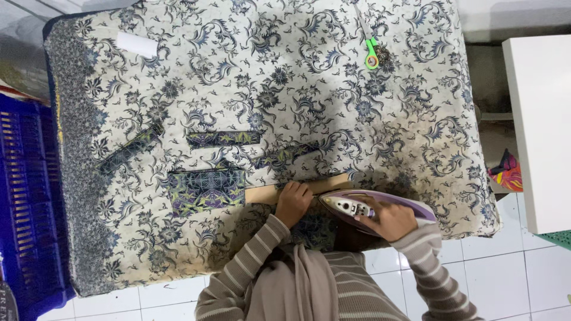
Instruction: The person irons several small rectangular pieces of patterned fabric on a table using a purple electric iron. They repeatedly place a cardboard template over the fabric, press it with the iron, then remove the template and reposition the fabric before continuing.
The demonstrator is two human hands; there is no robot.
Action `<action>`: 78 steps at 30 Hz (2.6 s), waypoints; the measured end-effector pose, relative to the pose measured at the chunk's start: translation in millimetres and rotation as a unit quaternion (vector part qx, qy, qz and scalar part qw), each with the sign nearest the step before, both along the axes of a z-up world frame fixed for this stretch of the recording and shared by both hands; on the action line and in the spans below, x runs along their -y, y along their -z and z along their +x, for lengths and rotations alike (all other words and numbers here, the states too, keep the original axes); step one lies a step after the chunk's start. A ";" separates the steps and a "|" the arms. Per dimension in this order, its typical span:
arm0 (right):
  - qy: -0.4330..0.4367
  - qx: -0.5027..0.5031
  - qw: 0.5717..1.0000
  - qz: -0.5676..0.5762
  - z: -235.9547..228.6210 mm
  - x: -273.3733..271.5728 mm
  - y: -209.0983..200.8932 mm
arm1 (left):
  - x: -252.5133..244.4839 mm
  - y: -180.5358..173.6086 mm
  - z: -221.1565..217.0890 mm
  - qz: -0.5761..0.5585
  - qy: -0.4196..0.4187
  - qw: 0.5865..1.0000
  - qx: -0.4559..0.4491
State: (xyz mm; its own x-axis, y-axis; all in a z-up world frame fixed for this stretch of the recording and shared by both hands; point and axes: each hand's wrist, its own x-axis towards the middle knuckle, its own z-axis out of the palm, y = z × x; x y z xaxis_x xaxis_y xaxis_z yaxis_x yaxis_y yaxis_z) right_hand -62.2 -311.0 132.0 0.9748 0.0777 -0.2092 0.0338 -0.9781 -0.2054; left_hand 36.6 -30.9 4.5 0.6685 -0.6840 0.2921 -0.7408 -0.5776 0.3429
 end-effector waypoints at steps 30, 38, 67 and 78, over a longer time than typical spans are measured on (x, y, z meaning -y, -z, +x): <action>-0.029 -0.065 0.996 0.060 43.7 -107.7 0.9 | -93.4 -13.3 10.7 0.016 -0.117 0.989 -0.090; -0.053 -0.069 0.995 0.057 49.1 -123.7 -6.4 | -116.4 -50.6 10.1 -0.002 -0.197 0.978 -0.070; 0.211 0.490 0.727 0.432 84.9 69.5 106.5 | -96.1 -66.9 26.5 0.009 -0.134 0.983 -0.123; 0.261 0.505 0.698 0.436 -3.5 45.6 147.5 | -98.9 -59.5 18.0 -0.101 -0.111 0.984 -0.098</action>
